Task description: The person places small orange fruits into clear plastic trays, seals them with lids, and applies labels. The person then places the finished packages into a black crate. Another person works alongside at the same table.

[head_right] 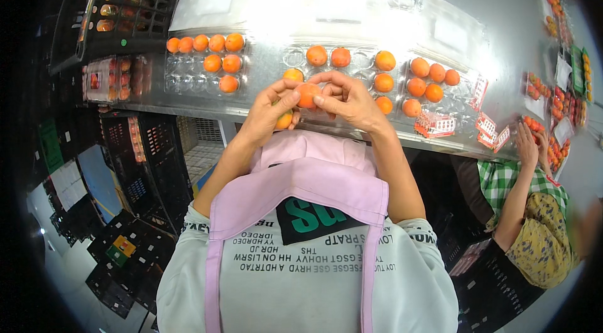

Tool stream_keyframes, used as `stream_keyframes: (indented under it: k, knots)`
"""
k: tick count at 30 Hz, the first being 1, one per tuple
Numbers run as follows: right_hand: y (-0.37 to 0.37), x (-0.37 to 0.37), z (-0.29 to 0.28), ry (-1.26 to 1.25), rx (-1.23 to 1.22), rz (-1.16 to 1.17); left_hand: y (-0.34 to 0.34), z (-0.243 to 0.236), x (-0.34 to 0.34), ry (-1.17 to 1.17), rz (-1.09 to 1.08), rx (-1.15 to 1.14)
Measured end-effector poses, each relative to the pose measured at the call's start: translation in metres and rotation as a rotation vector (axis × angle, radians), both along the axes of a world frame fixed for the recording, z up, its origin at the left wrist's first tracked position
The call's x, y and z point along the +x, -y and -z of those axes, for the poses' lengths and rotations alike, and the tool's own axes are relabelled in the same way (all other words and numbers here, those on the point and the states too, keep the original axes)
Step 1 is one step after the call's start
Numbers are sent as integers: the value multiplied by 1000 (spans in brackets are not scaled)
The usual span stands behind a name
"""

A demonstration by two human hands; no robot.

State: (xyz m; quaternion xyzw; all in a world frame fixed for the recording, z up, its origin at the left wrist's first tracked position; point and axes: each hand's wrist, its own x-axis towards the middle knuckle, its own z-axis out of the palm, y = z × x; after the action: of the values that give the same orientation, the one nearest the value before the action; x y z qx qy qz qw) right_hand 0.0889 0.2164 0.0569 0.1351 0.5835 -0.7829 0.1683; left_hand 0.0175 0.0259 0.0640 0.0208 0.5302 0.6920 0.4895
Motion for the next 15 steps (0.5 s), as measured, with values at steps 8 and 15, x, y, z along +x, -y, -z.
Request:
stream_keyframes:
  k: [8, 15]
  knots:
    - [11, 4, 2, -17, -110, 138, -4, 0, 3, -591, -88, -115]
    - [12, 4, 5, 52, -24, 108, -6, -7, 4, -776, -31, -224]
